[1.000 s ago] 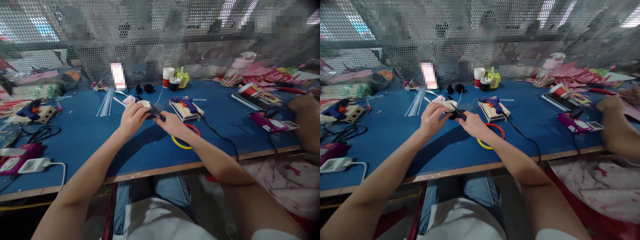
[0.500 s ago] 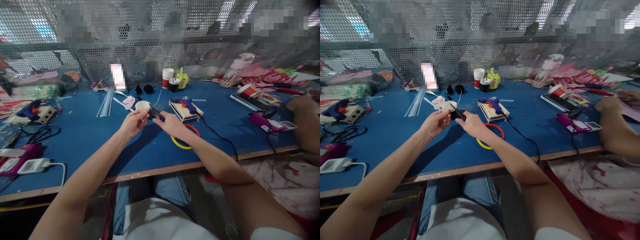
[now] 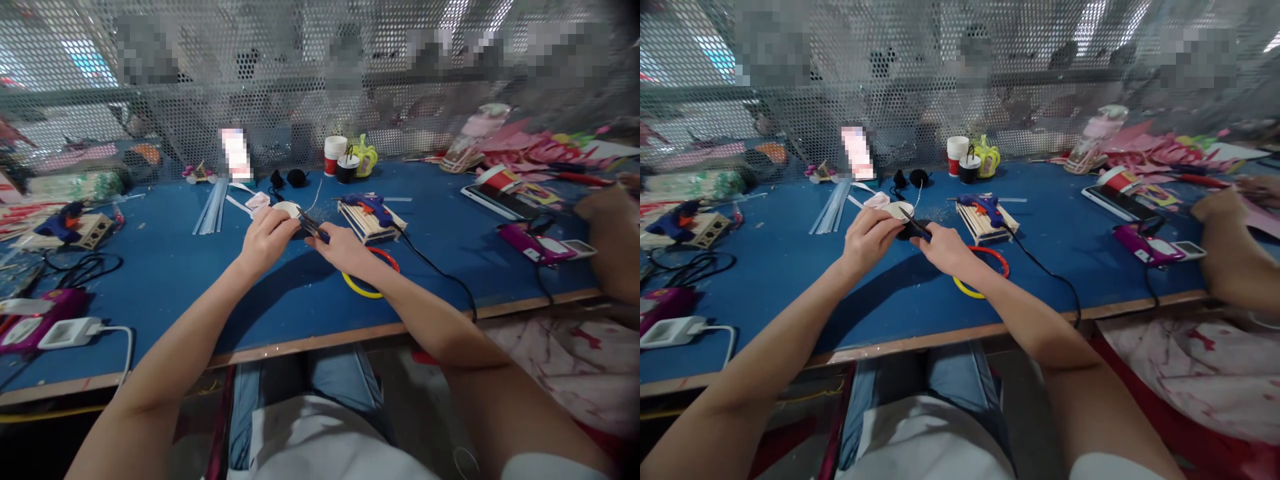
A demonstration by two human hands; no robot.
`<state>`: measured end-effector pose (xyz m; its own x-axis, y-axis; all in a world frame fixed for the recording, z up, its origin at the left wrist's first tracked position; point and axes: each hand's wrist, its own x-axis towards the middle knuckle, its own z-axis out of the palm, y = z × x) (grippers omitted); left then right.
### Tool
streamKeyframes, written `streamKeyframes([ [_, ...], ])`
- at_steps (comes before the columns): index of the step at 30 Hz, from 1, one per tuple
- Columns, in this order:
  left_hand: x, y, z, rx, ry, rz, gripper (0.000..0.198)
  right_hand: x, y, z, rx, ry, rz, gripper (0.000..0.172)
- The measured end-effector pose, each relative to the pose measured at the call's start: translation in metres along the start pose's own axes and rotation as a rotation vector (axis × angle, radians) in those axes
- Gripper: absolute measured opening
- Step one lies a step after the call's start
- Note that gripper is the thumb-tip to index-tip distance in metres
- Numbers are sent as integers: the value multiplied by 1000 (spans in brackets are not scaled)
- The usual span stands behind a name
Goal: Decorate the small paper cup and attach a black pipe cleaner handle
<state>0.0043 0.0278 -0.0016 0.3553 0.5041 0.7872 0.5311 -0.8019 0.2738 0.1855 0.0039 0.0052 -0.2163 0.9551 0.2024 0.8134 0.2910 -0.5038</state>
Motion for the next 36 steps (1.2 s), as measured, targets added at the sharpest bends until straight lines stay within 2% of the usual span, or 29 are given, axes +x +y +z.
streamKeyframes([
  [3,2,10,0,-208,101,-220,5,-1,-1,-1,5,6,-8,26],
  [6,5,20,4,-671,202,-638,8,-1,-2,-2,16,29,-15,26],
  [8,6,23,7,-1060,130,-901,16,-2,-3,-2,13,29,-12,27],
  [9,7,24,8,-1208,81,-985,19,-2,-3,-2,7,23,-9,27],
  [11,7,22,8,-1327,8,-1048,22,-1,-2,-2,-6,13,-7,28],
  [12,7,20,7,-1293,10,-1025,23,-1,-1,-3,-11,9,-7,28],
  [14,7,15,3,-1051,84,-869,25,1,2,-4,-11,11,-5,28],
  [17,7,6,-6,-404,242,-426,30,4,6,-6,1,17,23,28],
  [19,6,0,-9,-49,186,-131,20,5,7,-6,12,25,33,27],
  [21,4,-5,-9,145,75,88,14,5,6,-5,14,28,38,25],
  [23,2,-6,-6,223,33,191,15,4,5,-4,18,22,34,25],
  [25,1,-5,-3,217,44,191,13,2,3,-2,28,11,26,25],
  [27,1,0,-2,131,74,92,10,1,3,-2,33,8,13,25],
  [28,2,4,-1,53,98,-6,9,1,2,-1,29,13,10,25],
  [29,3,7,-1,-55,123,-135,10,1,2,-1,25,21,6,25],
  [31,5,14,0,-377,144,-495,15,1,2,-1,18,38,0,26],
  [33,7,18,2,-803,44,-854,21,0,2,-1,20,46,-2,26],
  [34,8,19,3,-981,-12,-976,23,0,1,-1,22,46,-1,26],
  [36,8,18,3,-1170,-91,-1080,25,0,1,-1,23,42,1,25],
])
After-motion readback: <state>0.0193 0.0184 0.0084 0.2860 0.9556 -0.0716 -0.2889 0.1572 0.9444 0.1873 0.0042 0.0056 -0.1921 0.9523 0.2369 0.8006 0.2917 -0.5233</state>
